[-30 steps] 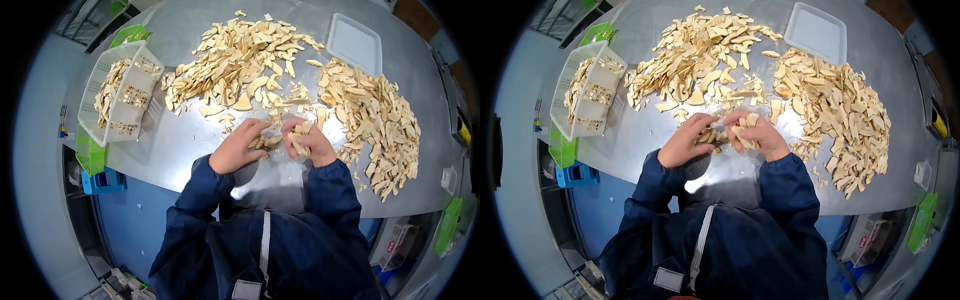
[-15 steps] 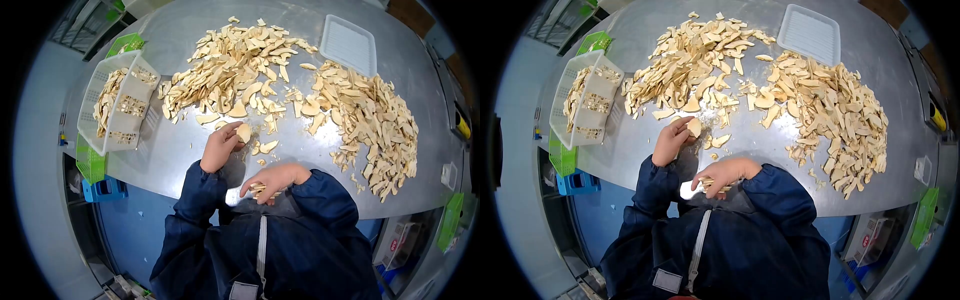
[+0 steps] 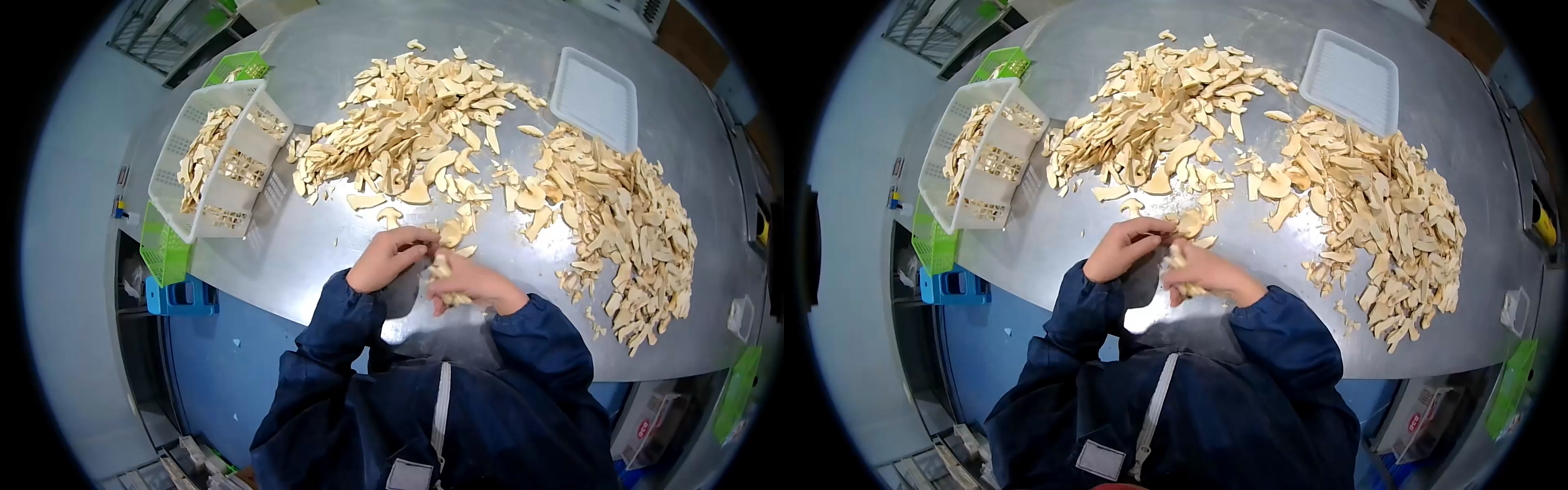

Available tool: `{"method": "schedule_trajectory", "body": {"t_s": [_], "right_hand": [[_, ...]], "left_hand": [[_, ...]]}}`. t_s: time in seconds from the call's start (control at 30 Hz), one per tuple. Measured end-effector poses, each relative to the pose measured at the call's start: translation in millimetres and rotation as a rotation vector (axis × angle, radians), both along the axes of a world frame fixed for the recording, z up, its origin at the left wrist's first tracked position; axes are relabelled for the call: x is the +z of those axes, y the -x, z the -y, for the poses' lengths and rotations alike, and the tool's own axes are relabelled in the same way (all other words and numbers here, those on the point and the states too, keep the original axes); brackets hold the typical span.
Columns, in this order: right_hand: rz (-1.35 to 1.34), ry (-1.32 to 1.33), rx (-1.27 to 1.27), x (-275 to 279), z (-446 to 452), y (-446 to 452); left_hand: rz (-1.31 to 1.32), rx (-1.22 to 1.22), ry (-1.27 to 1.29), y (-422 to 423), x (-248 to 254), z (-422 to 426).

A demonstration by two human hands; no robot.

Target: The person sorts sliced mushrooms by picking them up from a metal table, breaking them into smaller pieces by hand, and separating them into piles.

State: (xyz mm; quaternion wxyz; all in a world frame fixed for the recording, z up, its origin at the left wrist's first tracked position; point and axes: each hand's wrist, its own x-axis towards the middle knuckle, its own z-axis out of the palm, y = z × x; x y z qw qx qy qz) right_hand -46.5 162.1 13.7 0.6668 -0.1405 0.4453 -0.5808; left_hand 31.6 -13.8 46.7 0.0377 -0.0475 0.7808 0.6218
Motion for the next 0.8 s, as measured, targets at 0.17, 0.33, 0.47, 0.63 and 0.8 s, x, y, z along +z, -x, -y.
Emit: {"method": "schedule_trajectory", "body": {"t_s": [0.17,0.33,0.47,0.63,0.8], "right_hand": [[-0.043,0.140,-0.998,-16.1,-17.1,48.3],[-0.232,0.132,-1.133,-6.9,-30.1,58.6],[-0.230,0.198,-0.966,-8.5,-11.5,43.4],[-0.201,0.212,-0.907,-2.8,-8.4,36.0],[-0.028,0.213,-0.756,1.0,-12.7,37.7]], "left_hand": [[0.046,0.361,0.317,-11.7,-6.7,45.9],[-0.035,0.481,0.589,-16.9,-5.7,61.3],[-0.041,0.398,0.746,-5.6,-13.6,39.6],[-0.135,0.403,0.747,9.0,-20.2,29.3],[0.017,0.315,0.170,17.5,-14.6,22.3]]}}
